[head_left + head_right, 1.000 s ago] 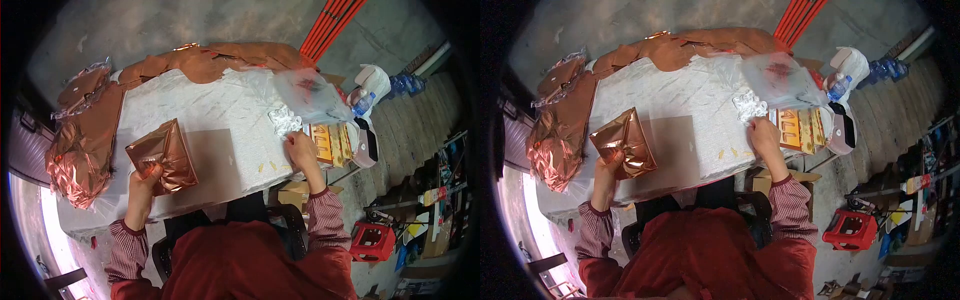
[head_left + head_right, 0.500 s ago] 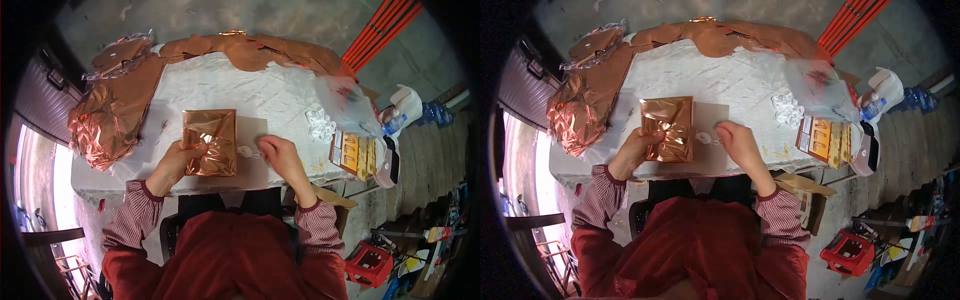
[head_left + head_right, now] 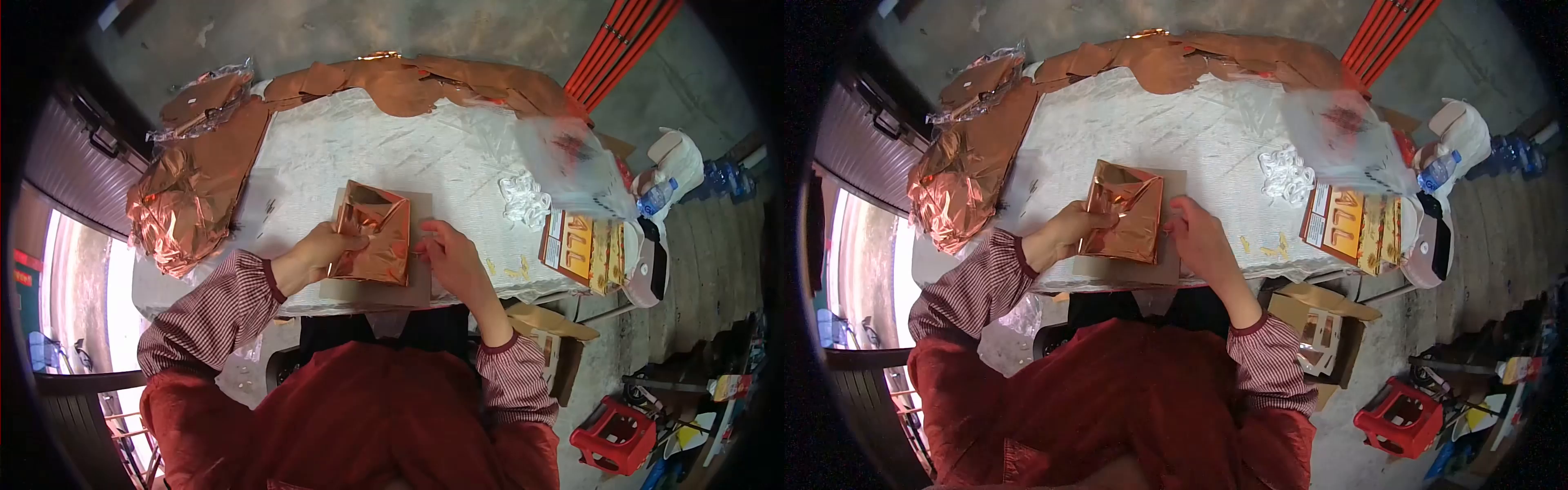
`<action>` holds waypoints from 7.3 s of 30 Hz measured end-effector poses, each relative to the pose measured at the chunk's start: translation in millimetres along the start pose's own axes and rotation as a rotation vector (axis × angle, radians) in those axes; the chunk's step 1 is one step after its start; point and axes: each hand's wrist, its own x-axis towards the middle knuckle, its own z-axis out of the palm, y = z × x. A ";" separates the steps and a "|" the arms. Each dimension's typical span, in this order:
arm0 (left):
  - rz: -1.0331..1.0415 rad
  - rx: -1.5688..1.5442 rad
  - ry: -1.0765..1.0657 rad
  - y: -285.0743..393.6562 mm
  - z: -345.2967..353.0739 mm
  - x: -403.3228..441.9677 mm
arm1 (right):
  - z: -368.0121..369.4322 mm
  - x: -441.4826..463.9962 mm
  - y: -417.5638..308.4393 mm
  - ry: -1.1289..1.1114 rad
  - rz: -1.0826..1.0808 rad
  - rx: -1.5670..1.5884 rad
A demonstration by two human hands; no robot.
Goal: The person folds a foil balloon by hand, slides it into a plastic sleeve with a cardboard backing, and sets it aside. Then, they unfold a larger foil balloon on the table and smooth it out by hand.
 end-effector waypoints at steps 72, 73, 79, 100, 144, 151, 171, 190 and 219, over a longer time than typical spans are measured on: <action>0.787 1.437 -0.055 -7.9 -38.6 10.8 | 56.7 13.2 -0.4 0.101 -0.353 -0.756; 0.836 1.367 -0.028 -7.3 -30.9 4.7 | 56.2 14.0 -1.9 0.102 -0.345 -0.753; 0.878 1.329 0.008 -43.8 -0.4 -29.5 | 55.1 13.5 -3.1 0.063 -0.332 -0.819; 0.967 1.257 0.145 -12.3 -36.0 16.6 | 56.0 14.1 -3.1 0.073 -0.326 -0.785; 0.307 -0.311 0.169 -81.6 57.9 -50.8 | 56.6 7.2 3.6 0.073 -0.398 -0.776; 0.445 0.072 0.061 -83.3 2.1 -67.8 | 30.9 34.5 -20.4 -0.095 -0.647 -0.618; 0.408 -0.543 -0.194 -67.4 -39.7 -62.6 | -5.6 59.4 -42.8 -0.326 0.344 0.282; 0.479 -0.159 -0.014 -58.4 -15.0 -48.6 | 29.6 -0.1 -15.6 -0.249 0.213 0.838; 0.788 1.282 0.447 -73.7 -76.1 -94.0 | 13.8 8.8 5.3 0.111 0.198 0.796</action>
